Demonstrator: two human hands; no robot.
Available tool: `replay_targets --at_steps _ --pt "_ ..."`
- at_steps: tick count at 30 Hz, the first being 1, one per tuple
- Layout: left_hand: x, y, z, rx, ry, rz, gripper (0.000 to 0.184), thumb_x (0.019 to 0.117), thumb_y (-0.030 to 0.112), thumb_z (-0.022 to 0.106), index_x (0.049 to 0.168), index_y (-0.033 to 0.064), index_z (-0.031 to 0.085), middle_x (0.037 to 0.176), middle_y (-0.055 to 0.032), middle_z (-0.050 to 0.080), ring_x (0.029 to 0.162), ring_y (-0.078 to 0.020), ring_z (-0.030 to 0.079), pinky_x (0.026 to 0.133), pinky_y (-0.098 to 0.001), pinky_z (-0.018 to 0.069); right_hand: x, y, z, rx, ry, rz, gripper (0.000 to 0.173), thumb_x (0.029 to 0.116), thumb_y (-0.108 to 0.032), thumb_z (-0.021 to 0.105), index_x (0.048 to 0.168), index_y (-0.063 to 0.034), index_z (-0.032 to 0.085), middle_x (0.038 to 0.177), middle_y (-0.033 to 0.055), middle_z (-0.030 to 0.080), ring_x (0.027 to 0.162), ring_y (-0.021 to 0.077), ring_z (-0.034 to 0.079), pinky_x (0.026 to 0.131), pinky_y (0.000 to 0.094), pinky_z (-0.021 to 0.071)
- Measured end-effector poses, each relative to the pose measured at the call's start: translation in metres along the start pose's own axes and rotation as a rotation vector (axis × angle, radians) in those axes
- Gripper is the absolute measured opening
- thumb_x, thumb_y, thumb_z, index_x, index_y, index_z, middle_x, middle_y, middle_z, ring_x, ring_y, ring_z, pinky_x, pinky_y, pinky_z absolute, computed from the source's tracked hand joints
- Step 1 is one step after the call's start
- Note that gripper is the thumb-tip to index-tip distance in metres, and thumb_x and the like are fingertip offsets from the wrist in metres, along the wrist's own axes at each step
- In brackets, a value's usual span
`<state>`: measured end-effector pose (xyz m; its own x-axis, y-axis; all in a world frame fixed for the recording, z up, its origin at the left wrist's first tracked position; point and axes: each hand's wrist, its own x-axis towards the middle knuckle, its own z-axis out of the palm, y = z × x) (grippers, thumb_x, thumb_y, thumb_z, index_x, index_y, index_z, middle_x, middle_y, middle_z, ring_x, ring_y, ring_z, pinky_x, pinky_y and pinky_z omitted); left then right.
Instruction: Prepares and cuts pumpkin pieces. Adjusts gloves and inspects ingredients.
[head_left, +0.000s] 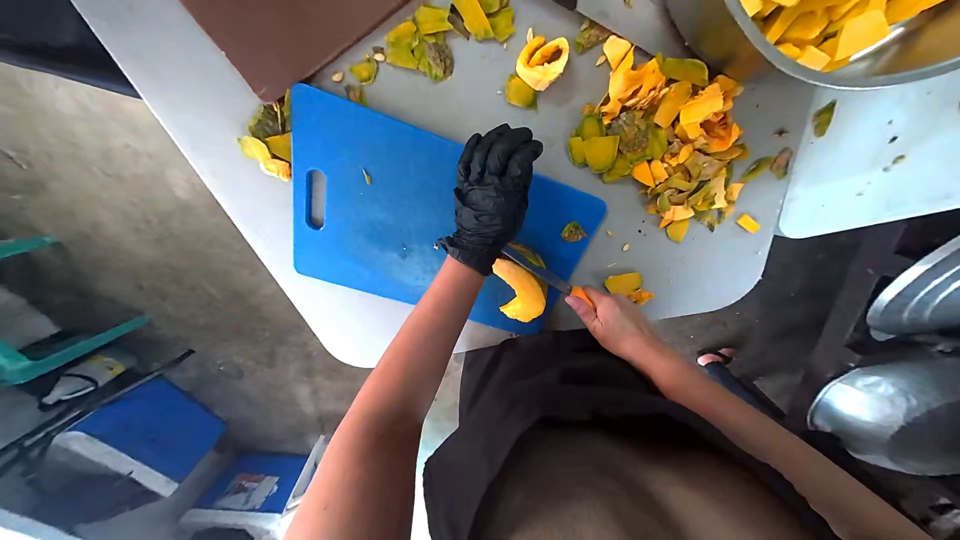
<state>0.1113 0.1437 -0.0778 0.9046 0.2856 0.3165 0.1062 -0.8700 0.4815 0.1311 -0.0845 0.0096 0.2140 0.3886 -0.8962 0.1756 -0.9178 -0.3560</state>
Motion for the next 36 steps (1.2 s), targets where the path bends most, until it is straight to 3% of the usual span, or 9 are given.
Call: replay_targets --at_steps 8,11,14,18,22,26,31,34,36 --pt "-0.006 -0.011 0.013 0.041 -0.018 -0.012 0.031 0.1030 0.004 0.045 0.117 0.0149 0.070 0.125 -0.0089 0.070 0.127 -0.0305 0.059 0.112 -0.0485 0.0341 0.034 0.014 0.013 0.005 -0.026 -0.031 0.060 0.1113 -0.046 0.036 0.126 0.0062 0.063 0.103 0.0288 0.070 0.103 0.0454 0.069 0.091 0.0606 0.0514" --pt "-0.002 -0.011 0.013 0.062 0.013 0.002 0.029 0.1032 0.005 0.046 0.115 0.0153 0.071 0.124 -0.0078 0.071 0.127 -0.0292 0.060 0.112 -0.0485 0.0337 0.040 0.021 0.015 0.064 -0.023 -0.085 0.058 0.1116 -0.043 0.037 0.118 0.0080 0.065 0.097 0.0289 0.069 0.098 0.0455 0.069 0.088 0.0611 0.0511" --pt "0.008 -0.003 0.002 -0.046 0.067 -0.123 0.023 0.1021 0.009 0.052 0.113 0.0081 0.073 0.122 -0.0147 0.071 0.124 -0.0334 0.061 0.112 -0.0518 0.0359 0.045 0.040 0.005 0.254 -0.044 -0.103 0.055 0.1134 -0.035 0.033 0.114 0.0102 0.065 0.090 0.0241 0.064 0.084 0.0352 0.062 0.082 0.0529 0.0504" --pt "0.002 0.018 -0.044 -0.142 0.112 -0.497 0.027 0.0997 0.007 0.051 0.117 -0.0051 0.068 0.122 -0.0231 0.067 0.121 -0.0351 0.059 0.108 -0.0458 0.0411 0.025 0.057 -0.011 0.449 0.056 0.016 0.058 0.1134 -0.038 0.021 0.107 0.0049 0.059 0.073 0.0045 0.047 0.058 0.0135 0.046 0.058 0.0336 0.0448" --pt "-0.031 0.023 -0.049 -0.097 0.160 -0.540 0.027 0.1017 0.007 0.048 0.116 -0.0061 0.066 0.118 -0.0233 0.068 0.119 -0.0338 0.060 0.107 -0.0429 0.0412 -0.005 0.047 0.001 0.328 0.027 -0.107 0.057 0.1127 -0.039 0.029 0.107 0.0060 0.063 0.076 0.0094 0.055 0.066 0.0191 0.053 0.067 0.0403 0.0481" --pt "-0.048 0.026 -0.050 -0.076 0.156 -0.543 0.025 0.1009 0.006 0.049 0.116 -0.0056 0.066 0.119 -0.0226 0.068 0.121 -0.0338 0.059 0.109 -0.0435 0.0392 -0.012 0.040 0.018 0.318 -0.002 -0.141 0.053 0.1120 -0.041 0.033 0.098 0.0007 0.064 0.072 0.0031 0.051 0.064 0.0129 0.050 0.064 0.0338 0.0440" --pt "-0.085 0.078 -0.071 -0.196 -0.057 -0.891 0.045 0.1049 0.027 0.054 0.136 -0.0055 0.050 0.133 -0.0271 0.056 0.124 -0.0356 0.056 0.105 -0.0467 0.0465 -0.003 0.043 0.012 0.458 0.064 -0.022 0.049 0.1125 -0.040 0.034 0.106 0.0009 0.060 0.071 0.0013 0.047 0.055 0.0096 0.046 0.055 0.0280 0.0435" --pt "-0.111 0.115 -0.056 -0.265 -0.168 -1.087 0.068 0.0922 0.044 0.072 0.132 -0.0052 0.049 0.122 -0.0259 0.058 0.106 -0.0359 0.060 0.088 -0.0515 0.0518 0.002 0.048 0.007 0.470 0.137 -0.055 0.045 0.1123 -0.038 0.037 0.117 0.0018 0.058 0.072 0.0031 0.049 0.057 0.0112 0.047 0.056 0.0298 0.0447" --pt "-0.117 0.128 -0.040 -0.195 -0.276 -1.172 0.088 0.0827 0.054 0.079 0.139 -0.0057 0.046 0.128 -0.0281 0.057 0.113 -0.0404 0.061 0.092 -0.0562 0.0520 0.005 0.049 0.007 0.421 0.210 -0.096 0.045 0.1119 -0.038 0.038 0.113 0.0015 0.060 0.072 0.0042 0.049 0.058 0.0127 0.049 0.058 0.0322 0.0457"
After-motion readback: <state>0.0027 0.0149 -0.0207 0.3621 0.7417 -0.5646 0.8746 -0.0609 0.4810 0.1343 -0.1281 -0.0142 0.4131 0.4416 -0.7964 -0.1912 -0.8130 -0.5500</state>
